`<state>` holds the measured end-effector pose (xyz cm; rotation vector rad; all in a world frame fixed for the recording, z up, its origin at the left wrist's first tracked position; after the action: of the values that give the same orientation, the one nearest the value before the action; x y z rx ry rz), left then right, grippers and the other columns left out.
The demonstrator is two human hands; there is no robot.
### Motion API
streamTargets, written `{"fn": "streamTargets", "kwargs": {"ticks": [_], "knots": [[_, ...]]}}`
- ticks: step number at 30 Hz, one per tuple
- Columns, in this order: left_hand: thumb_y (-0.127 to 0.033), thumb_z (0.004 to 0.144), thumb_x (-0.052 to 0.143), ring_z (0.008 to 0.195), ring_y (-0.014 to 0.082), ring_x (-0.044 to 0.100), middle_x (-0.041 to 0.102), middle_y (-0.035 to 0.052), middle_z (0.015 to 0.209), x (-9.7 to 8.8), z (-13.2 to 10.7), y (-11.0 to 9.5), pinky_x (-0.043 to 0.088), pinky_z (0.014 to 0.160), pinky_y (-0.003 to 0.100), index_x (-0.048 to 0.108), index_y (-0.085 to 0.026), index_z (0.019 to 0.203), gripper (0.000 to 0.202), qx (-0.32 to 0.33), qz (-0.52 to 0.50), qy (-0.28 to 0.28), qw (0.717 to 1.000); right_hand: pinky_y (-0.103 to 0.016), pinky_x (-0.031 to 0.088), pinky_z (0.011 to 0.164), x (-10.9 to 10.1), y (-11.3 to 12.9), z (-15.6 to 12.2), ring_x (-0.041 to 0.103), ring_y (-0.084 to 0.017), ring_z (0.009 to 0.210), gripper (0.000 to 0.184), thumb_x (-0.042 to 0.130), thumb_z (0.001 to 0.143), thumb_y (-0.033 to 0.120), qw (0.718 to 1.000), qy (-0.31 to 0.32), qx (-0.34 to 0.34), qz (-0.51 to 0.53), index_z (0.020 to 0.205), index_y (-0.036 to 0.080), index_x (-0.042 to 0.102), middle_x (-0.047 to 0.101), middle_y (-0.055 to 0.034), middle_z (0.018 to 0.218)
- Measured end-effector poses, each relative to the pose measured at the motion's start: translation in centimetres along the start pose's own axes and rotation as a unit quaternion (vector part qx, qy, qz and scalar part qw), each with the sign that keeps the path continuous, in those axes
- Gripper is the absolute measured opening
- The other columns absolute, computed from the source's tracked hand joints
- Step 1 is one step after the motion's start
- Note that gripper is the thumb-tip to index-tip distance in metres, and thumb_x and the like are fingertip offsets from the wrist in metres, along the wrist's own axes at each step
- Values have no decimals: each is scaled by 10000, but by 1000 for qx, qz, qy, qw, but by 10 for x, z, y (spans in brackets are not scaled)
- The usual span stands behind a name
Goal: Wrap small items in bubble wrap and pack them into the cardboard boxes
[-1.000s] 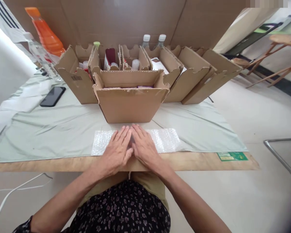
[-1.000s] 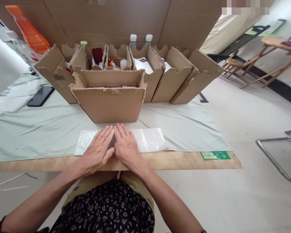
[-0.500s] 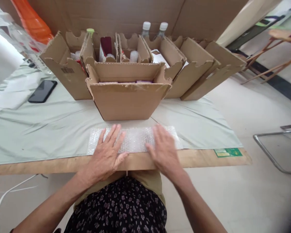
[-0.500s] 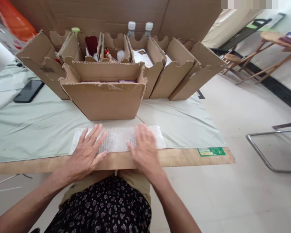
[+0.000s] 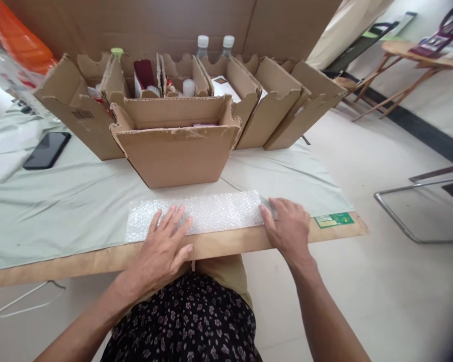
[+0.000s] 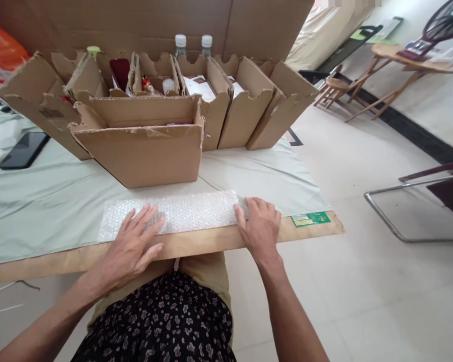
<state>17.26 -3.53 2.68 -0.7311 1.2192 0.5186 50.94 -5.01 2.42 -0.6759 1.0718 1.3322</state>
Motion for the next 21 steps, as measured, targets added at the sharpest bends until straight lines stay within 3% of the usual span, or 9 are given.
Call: {"fn": "streamTargets", "kwargs": {"ticks": [3,6,10,13,16,18,19,21], "knots": [[-425,1068,459,1590,337,332,422,149,1680,9,11,-17,224,1299,620,523,-208,1522,508,12,-14,33,999,-481,457,890,14,16,12,617,-328,991,250,567,938,408,999,21,4,47,944,197,701,743,-155,1121],[-421,1058,493,1589,343,336,421,152,1679,13,13,-18,219,1301,644,524,-198,1525,518,6,-45,41,998,-462,471,875,13,20,16,631,-305,989,175,579,891,383,991,3,36,129,841,223,631,742,-132,1132],[-351,1044,515,1555,334,404,546,154,1588,3,10,-18,306,1278,639,650,-186,1390,406,-35,-173,-47,983,-358,501,683,-15,25,15,632,-217,724,246,667,845,464,950,38,118,288,880,229,604,702,-40,800],[-349,1010,575,1375,302,608,685,144,1423,-13,13,-22,486,1173,554,714,-195,1284,344,-103,-342,-104,928,-300,504,565,-35,56,13,633,-171,626,334,723,850,483,879,110,133,445,1019,218,608,710,-7,772],[-457,942,671,1188,288,713,735,142,1323,-25,21,-21,604,1006,460,689,-182,1325,472,-179,-521,-77,831,-287,566,598,-40,109,11,707,-171,703,392,720,881,436,803,189,104,556,1181,220,590,771,-30,896],[-513,905,686,1102,285,736,764,136,1232,-29,25,-14,618,932,421,687,-163,1308,534,-216,-597,-66,770,-306,612,711,-36,144,9,749,-182,827,443,710,893,377,764,259,48,590,1287,221,578,789,-44,988],[-516,895,683,1041,274,742,779,122,1154,-30,25,-8,614,891,397,707,-156,1251,507,-239,-606,-69,756,-328,623,792,-33,157,8,758,-190,906,470,709,895,346,749,290,15,595,1328,222,577,793,-51,1039],[-481,883,658,879,229,718,769,71,947,-30,23,9,579,790,342,741,-160,1047,371,-294,-562,-91,768,-370,617,911,-28,170,8,752,-203,1023,452,705,906,317,737,320,-28,595,1338,225,611,791,-65,1114]]}}
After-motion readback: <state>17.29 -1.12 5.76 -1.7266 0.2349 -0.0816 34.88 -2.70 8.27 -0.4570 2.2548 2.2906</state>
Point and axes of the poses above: each hand's wrist, its own z-axis towards the middle knuckle, its own x-axis out of the palm, y = z × x, the point moved 2 cm from there along z, towards the middle knuckle
